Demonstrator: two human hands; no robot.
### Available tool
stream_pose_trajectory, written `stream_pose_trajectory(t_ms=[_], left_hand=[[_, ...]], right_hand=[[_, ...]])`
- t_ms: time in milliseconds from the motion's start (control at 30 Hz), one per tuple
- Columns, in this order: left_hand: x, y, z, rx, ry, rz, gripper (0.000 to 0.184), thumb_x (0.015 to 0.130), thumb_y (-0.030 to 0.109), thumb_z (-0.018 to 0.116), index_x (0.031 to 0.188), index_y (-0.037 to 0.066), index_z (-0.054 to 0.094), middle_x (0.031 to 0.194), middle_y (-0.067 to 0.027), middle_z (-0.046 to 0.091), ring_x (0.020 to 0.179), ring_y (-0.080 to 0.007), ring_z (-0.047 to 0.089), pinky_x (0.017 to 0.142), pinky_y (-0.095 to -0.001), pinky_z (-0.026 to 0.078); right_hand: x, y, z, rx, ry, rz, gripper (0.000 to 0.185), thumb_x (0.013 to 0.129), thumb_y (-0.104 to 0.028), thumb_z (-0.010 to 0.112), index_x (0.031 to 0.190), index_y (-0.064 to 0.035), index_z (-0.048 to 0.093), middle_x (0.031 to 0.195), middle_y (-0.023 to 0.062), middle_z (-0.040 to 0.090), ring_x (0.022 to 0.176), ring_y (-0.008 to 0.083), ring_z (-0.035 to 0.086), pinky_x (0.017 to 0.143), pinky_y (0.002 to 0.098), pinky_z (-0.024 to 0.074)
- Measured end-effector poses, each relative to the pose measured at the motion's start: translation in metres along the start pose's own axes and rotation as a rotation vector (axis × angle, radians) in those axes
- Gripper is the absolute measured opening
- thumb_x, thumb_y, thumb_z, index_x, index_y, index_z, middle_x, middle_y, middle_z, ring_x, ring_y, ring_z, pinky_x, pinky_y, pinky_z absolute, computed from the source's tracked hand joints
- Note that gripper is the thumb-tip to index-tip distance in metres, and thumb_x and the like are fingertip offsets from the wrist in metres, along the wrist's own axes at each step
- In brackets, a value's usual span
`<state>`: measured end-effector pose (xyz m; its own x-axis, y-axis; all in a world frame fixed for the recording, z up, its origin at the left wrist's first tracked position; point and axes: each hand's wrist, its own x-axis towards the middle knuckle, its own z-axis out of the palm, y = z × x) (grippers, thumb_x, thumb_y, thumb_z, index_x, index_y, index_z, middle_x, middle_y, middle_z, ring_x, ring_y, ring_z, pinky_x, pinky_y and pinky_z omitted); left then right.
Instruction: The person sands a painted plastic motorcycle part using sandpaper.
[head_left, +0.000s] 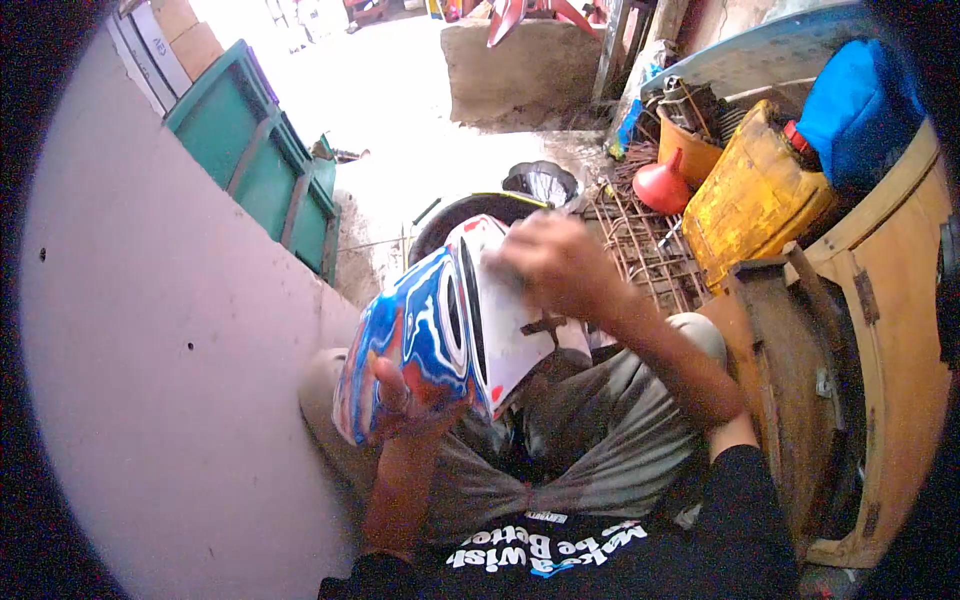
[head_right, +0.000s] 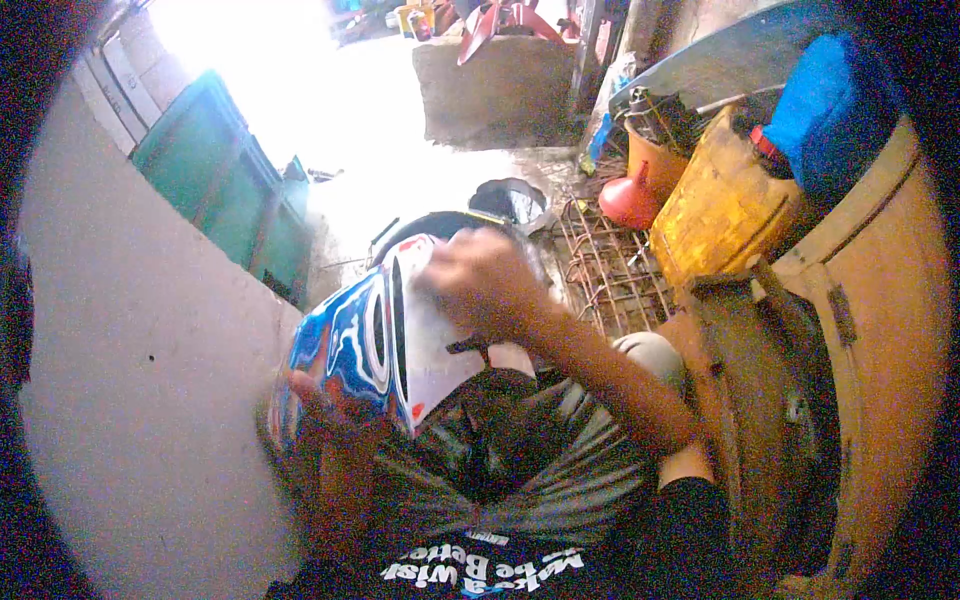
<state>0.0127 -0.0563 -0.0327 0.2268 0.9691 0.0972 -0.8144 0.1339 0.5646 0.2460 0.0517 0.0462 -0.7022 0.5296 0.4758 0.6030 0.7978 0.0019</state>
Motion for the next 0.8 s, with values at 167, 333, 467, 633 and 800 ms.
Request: stream_pose_trajectory(t_ms=[167, 333, 467, 633, 800], left_hand=[[0.000, 0.003, 0.006, 0.067, 0.011, 0.024, 0.110, 0.085, 0.079, 0.065, 0.160, 0.006, 0.030, 0.159, -0.0169, 0.043, 0.140, -0.0329, 0.050, 0.114, -0.0497, 0.047], [0.001, -0.001, -0.001, -0.043, -0.012, 0.001, 0.111, 0.085, 0.078, 0.065, 0.160, 0.006, 0.029, 0.158, -0.0157, 0.044, 0.141, -0.0329, 0.050, 0.114, -0.0511, 0.047], [-0.002, -0.002, -0.005, -0.117, -0.021, -0.018, 0.111, 0.085, 0.078, 0.066, 0.161, 0.006, 0.029, 0.158, -0.0148, 0.045, 0.141, -0.0329, 0.050, 0.114, -0.0522, 0.047], [-0.002, -0.012, -0.026, -0.313, -0.036, -0.030, 0.111, 0.085, 0.077, 0.067, 0.161, 0.007, 0.028, 0.159, -0.0133, 0.045, 0.141, -0.0330, 0.049, 0.113, -0.0533, 0.047], [-0.012, 0.002, -0.011, -0.140, 0.098, -0.081, 0.109, 0.086, 0.077, 0.065, 0.162, 0.009, 0.027, 0.161, -0.0131, 0.043, 0.142, -0.0340, 0.049, 0.114, -0.0538, 0.046]], right_hand=[[0.001, -0.033, 0.010, 0.351, 0.195, -0.179, 0.017, 0.081, -0.015, 0.072, 0.099, -0.0154, 0.074, 0.089, 0.0056, 0.070, 0.084, 0.0255, 0.069, 0.079, 0.0412, 0.0570], [0.001, -0.021, -0.003, 0.224, 0.126, -0.072, 0.028, 0.078, -0.018, 0.074, 0.106, -0.0164, 0.074, 0.089, 0.0044, 0.069, 0.086, 0.0258, 0.069, 0.081, 0.0406, 0.0566], [0.007, -0.039, -0.004, 0.552, 0.140, -0.265, 0.025, 0.080, -0.017, 0.072, 0.105, -0.0183, 0.075, 0.089, 0.0037, 0.068, 0.085, 0.0246, 0.069, 0.079, 0.0415, 0.0574], [0.003, -0.013, 0.002, 0.209, 0.086, -0.060, 0.020, 0.086, -0.017, 0.070, 0.105, -0.0154, 0.076, 0.090, 0.0056, 0.070, 0.084, 0.0246, 0.069, 0.079, 0.0409, 0.0580], [0.006, -0.020, 0.011, 0.356, 0.210, -0.187, 0.022, 0.081, -0.016, 0.073, 0.103, -0.0162, 0.077, 0.089, 0.0030, 0.071, 0.087, 0.0236, 0.070, 0.078, 0.0405, 0.0573]])
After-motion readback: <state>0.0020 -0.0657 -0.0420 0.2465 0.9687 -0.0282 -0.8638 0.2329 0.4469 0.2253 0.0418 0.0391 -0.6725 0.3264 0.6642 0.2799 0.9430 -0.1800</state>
